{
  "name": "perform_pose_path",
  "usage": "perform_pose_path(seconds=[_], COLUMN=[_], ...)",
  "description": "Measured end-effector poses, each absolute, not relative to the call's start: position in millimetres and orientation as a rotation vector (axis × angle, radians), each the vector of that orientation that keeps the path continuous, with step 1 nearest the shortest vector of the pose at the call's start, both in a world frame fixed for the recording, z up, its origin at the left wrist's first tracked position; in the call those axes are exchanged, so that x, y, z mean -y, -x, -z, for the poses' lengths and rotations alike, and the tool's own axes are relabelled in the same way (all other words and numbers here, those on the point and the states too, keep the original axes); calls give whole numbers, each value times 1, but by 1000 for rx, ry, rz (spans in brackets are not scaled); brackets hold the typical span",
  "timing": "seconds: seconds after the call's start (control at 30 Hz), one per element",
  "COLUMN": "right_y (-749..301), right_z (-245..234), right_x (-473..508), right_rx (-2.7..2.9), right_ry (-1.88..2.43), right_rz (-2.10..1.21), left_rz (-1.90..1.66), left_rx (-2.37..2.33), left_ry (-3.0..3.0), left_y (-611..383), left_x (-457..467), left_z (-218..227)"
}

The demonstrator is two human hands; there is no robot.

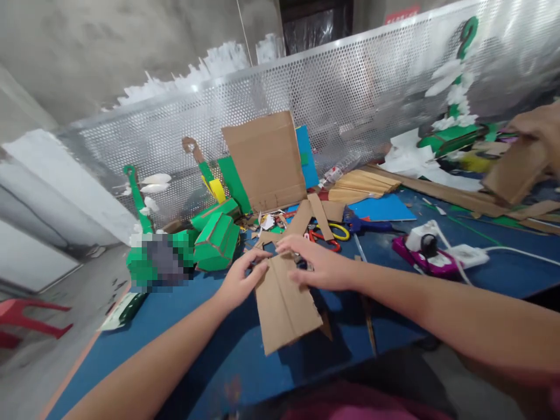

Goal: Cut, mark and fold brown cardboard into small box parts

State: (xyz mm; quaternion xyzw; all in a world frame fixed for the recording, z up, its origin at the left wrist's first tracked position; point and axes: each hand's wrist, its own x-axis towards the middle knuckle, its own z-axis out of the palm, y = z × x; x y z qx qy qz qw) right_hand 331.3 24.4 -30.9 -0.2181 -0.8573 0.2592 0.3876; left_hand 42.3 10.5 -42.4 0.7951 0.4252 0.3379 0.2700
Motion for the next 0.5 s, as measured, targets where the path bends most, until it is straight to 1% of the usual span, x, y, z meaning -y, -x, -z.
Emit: perform_pose_path(seconds=[0.13, 0.3, 0.4, 0.5], right_y=[-328, -317, -311, -311], right_z=[24, 13, 19, 24], right_x=[-7, 6, 18, 19], right_rx=[2285, 2178, 2126, 2184], right_ry=[350, 452, 561, 517], right_rz=[-775, -881, -921, -1054], left_rz=[-979, -1015, -992, -985], left_rx=[-1109, -1069, -1090, -1073], left_ry=[-1969, -1910, -1869, -1844], left_y=[-41, -35, -32, -30], left_x=[-12, -12, -11, -11], left_z=[54, 56, 52, 52])
